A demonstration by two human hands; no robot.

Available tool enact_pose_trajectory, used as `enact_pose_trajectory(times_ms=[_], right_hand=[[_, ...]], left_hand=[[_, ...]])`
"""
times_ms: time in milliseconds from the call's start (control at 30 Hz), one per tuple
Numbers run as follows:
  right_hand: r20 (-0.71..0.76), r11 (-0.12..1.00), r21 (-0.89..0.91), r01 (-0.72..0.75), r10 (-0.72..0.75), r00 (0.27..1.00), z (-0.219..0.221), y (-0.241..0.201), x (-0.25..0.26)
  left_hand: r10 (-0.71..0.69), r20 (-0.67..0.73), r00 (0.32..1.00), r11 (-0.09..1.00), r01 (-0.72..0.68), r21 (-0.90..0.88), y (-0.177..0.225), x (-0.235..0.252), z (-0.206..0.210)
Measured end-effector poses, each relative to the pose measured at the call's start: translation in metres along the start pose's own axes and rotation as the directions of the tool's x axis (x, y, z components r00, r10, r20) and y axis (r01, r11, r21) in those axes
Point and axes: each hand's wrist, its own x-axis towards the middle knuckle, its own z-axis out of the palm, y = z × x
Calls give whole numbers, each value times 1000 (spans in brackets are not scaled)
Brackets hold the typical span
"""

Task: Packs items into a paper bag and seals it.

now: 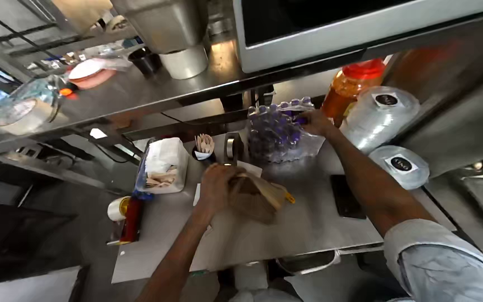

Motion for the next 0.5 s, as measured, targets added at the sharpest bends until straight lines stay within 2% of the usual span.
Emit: enact_pose_trajectory(times_ms=[100,200,300,400,500], right_hand=[[-196,996,2,-87,85,977,-48,-31,-30],[-405,991,-79,-111,69,912,-109,-96,-90],[-499,992,-107,-71,8,866,-145,-172,-171],[-494,999,35,42,-19,869,-147,-244,-237],[-484,978,110,179,-104,869,-117,-307,-259]], left_hand=[[-138,99,985,989,142,-38,13,13,-25],[-316,199,928,944,328,-30,21,36,-43],[-348,172,922,936,352,9,25,51,-42],[-346,220,912,932,362,-35,23,59,-38],[-339,248,908,930,363,-58,18,60,-40]])
